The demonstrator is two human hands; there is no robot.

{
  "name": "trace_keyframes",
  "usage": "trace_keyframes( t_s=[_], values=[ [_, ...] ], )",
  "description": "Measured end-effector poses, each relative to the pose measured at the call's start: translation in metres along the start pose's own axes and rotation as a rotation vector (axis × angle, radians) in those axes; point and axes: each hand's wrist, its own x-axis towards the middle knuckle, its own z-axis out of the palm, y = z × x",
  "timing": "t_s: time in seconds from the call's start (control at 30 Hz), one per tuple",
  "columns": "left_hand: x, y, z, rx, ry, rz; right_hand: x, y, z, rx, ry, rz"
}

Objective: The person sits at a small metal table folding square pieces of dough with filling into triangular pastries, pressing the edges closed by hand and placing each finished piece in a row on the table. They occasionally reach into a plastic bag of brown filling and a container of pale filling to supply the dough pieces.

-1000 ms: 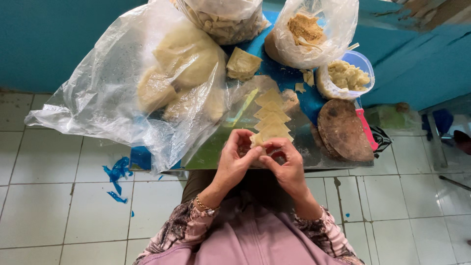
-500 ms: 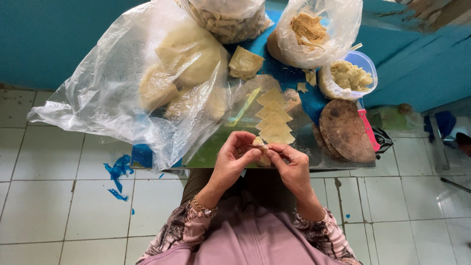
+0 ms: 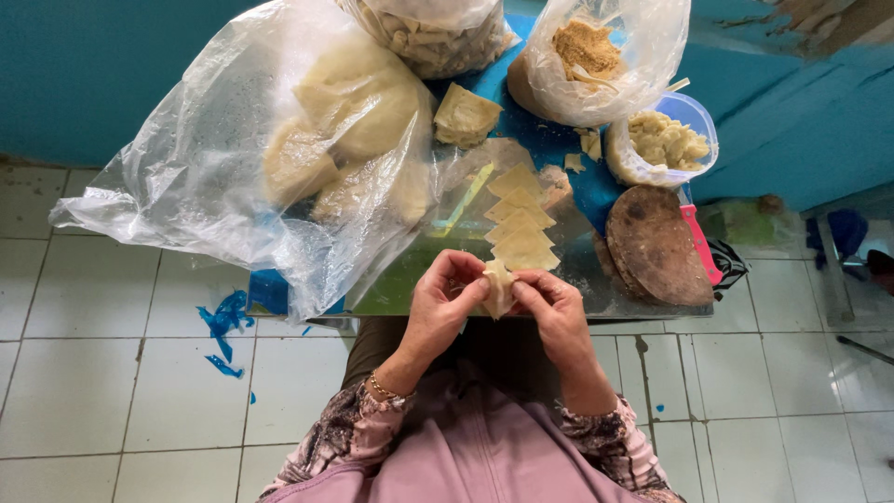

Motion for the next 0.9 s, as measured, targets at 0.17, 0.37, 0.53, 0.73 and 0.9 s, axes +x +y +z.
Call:
trace_keyframes(
  t_s=[0.17, 0.37, 0.53, 0.73, 0.9],
  values=[
    [0.001, 0.005, 0.004, 0.257, 0.032, -0.067, -0.002, 0.017, -0.005, 0.057, -0.024, -0.014],
    [0.002, -0.002, -0.007, -0.016, -0.015, -0.015, 0.000, 0.019, -0.013, 0.309, -0.041, 0.062],
    [0.001, -0.002, -0.019, -0.284, 0.001, -0.121, 0.003, 0.008, -0.022, 0.583, -0.043, 0.154],
    [-0.005, 0.012, -0.030, -0.303, 0.064, -0.111, 0.007, -0.018, -0.044, 0.334, 0.195, -0.189],
    [-0.003, 0.015, -0.027, -0.249, 0.081, -0.099, 0.001, -0.029, -0.018, -0.927, 0.247, -0.637]
  ],
)
